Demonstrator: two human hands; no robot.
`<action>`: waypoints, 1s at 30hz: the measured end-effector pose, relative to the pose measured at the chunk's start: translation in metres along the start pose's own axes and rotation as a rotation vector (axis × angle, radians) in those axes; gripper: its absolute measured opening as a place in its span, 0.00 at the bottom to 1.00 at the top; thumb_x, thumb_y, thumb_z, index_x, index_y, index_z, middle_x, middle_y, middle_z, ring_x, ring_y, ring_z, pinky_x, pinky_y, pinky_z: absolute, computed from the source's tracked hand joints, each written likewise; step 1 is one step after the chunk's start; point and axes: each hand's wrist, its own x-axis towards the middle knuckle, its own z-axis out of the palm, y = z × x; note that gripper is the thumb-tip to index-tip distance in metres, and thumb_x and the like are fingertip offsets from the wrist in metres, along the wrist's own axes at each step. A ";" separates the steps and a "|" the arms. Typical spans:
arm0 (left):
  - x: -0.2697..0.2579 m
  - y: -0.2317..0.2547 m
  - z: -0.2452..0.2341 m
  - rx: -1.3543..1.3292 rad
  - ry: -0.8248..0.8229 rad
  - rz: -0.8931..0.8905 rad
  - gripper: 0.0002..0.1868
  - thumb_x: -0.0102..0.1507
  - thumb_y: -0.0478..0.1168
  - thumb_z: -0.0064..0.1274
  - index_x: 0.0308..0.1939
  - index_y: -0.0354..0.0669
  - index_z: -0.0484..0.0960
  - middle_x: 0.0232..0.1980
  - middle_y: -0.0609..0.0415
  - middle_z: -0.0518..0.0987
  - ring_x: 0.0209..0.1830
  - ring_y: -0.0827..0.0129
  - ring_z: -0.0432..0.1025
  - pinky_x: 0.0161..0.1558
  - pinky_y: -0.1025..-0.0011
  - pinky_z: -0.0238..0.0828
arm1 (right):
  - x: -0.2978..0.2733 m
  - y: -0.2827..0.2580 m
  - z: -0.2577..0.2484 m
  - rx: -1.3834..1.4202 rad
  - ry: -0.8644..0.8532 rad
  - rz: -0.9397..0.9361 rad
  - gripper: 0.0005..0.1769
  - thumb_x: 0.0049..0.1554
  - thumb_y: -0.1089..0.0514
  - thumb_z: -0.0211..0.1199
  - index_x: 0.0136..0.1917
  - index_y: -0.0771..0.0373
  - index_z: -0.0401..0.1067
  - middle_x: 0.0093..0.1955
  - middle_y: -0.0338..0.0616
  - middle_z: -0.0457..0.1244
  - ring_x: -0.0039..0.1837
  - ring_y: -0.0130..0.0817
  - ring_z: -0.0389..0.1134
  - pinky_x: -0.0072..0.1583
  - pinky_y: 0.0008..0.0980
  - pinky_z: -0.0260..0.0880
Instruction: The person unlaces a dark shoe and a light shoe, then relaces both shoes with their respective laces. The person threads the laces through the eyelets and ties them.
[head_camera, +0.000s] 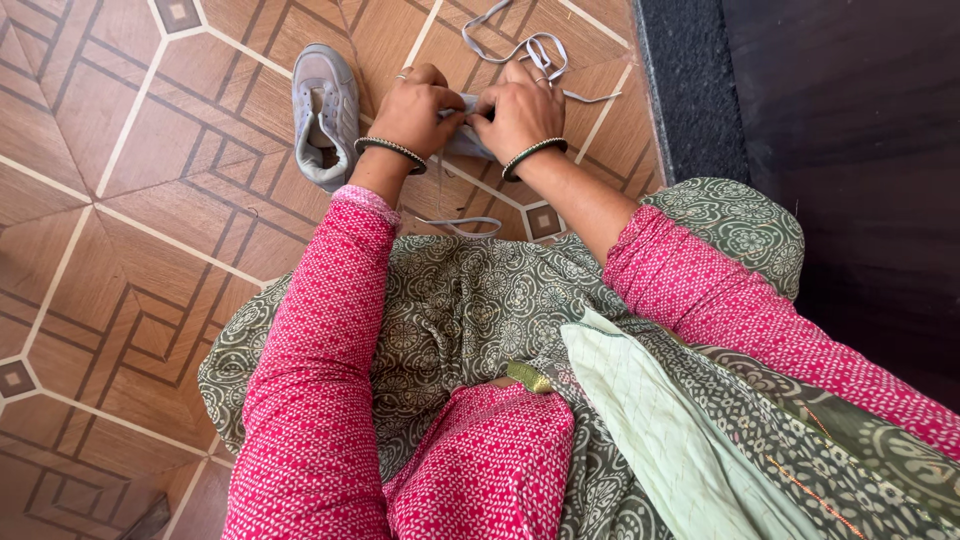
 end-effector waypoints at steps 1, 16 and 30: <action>0.000 -0.002 0.001 0.013 -0.017 -0.019 0.06 0.57 0.39 0.63 0.38 0.48 0.91 0.43 0.50 0.83 0.47 0.51 0.76 0.51 0.58 0.74 | 0.000 -0.001 0.000 -0.009 -0.002 0.008 0.07 0.44 0.49 0.79 0.32 0.48 0.82 0.43 0.36 0.62 0.54 0.39 0.63 0.58 0.49 0.58; -0.003 -0.005 0.011 -0.027 0.120 -0.162 0.06 0.59 0.38 0.60 0.40 0.46 0.88 0.38 0.47 0.84 0.39 0.50 0.79 0.43 0.57 0.76 | 0.007 0.001 0.027 -0.022 -0.013 -0.017 0.11 0.43 0.43 0.79 0.40 0.42 0.84 0.51 0.37 0.60 0.60 0.43 0.57 0.59 0.50 0.48; -0.005 -0.019 -0.004 -0.205 -0.163 -0.170 0.25 0.61 0.40 0.59 0.63 0.50 0.78 0.50 0.49 0.86 0.50 0.53 0.80 0.56 0.61 0.75 | -0.003 0.017 0.023 0.046 -0.060 0.007 0.07 0.43 0.49 0.77 0.30 0.47 0.80 0.49 0.36 0.63 0.63 0.45 0.60 0.59 0.56 0.50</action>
